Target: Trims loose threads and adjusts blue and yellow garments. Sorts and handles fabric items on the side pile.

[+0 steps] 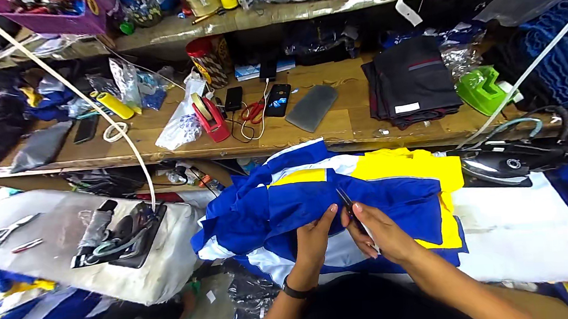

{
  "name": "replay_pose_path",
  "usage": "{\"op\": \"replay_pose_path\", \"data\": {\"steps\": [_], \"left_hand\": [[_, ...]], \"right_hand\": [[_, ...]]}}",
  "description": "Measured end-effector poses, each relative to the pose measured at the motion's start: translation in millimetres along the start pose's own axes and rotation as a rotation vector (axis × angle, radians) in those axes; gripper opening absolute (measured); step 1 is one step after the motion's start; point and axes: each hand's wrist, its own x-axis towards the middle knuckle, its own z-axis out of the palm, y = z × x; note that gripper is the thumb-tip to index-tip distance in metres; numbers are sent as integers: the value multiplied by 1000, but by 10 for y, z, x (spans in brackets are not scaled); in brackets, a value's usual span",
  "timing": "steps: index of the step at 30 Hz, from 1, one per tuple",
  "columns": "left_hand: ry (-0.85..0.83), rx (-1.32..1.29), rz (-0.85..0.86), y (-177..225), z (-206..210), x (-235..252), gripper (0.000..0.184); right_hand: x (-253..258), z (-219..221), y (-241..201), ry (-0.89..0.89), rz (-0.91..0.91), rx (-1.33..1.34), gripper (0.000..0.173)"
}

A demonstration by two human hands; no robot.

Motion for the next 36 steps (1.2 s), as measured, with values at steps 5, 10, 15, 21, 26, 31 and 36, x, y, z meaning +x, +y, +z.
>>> {"op": "replay_pose_path", "data": {"steps": [5,10,15,21,26,31,36], "left_hand": [[48,-58,-80,54,-5,55,9],[94,-44,-66,58,21,58,8],[91,-110,-49,28,46,77,9],[81,-105,-35,9,50,60,9],[97,-103,-30,20,57,29,10],[113,-101,-28,24,64,19,9],[116,-23,68,-38,82,3,9]], "right_hand": [[81,-21,59,13,24,5,32],[-9,-31,-49,-45,103,141,39],[-34,-62,-30,-81,167,151,42],[-50,-70,-16,-103,175,155,42],[-40,-72,-11,-103,181,139,41],[-45,-60,-20,-90,198,134,41],[-57,-14,-63,-49,237,165,43]]}}
